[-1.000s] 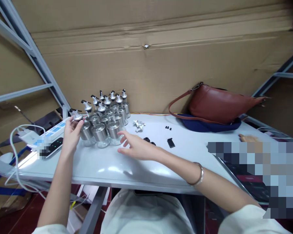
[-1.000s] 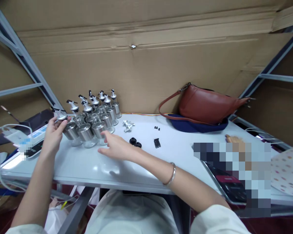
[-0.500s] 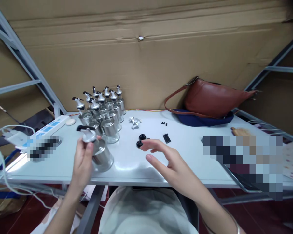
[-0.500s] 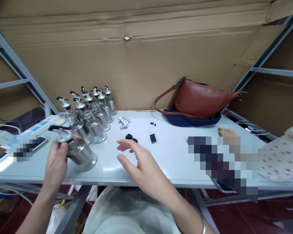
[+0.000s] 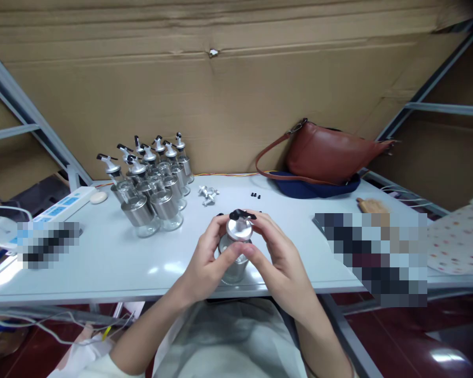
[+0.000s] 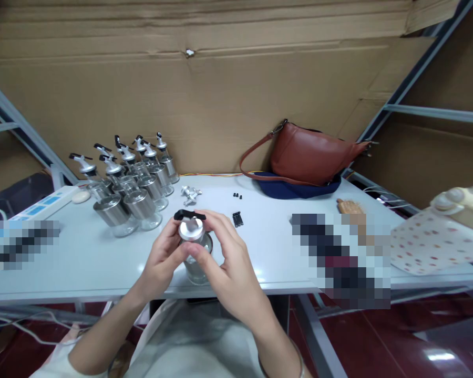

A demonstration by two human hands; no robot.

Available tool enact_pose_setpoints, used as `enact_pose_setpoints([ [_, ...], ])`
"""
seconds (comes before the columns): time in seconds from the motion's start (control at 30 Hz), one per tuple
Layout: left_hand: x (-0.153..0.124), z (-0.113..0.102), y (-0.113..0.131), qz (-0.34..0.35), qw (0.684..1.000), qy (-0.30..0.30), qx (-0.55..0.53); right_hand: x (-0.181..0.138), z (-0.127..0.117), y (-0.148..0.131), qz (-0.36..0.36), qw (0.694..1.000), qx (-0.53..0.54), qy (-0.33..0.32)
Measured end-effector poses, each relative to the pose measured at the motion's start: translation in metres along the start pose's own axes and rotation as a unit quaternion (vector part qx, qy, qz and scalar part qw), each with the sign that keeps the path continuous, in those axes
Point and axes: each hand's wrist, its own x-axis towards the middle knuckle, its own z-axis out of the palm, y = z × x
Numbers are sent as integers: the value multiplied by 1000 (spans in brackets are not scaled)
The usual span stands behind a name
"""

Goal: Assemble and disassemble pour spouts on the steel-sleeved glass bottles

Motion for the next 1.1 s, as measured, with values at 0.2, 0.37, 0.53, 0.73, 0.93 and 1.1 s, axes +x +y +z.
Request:
enact_pose_setpoints([
  [0.2,1,13,-12,31,999,-1,29,-1,-2,5,9,999,48,-16],
  [0.37,3,19,-12,50,997,9,63,0,0,9,-13,996,89,1],
  [0.53,6,20,-12,84,990,8,109,-1,0,14,-44,995,89,9],
  [0.73,9,25,-24,172,973,72,132,-2,2,17,-67,996,53,15],
  [0.93,7,26,-24,163,970,89,157,-4,3,12,-82,996,12,40],
  [1.1,7,26,-25,155,974,86,140,-4,2,7,-90,995,6,49],
])
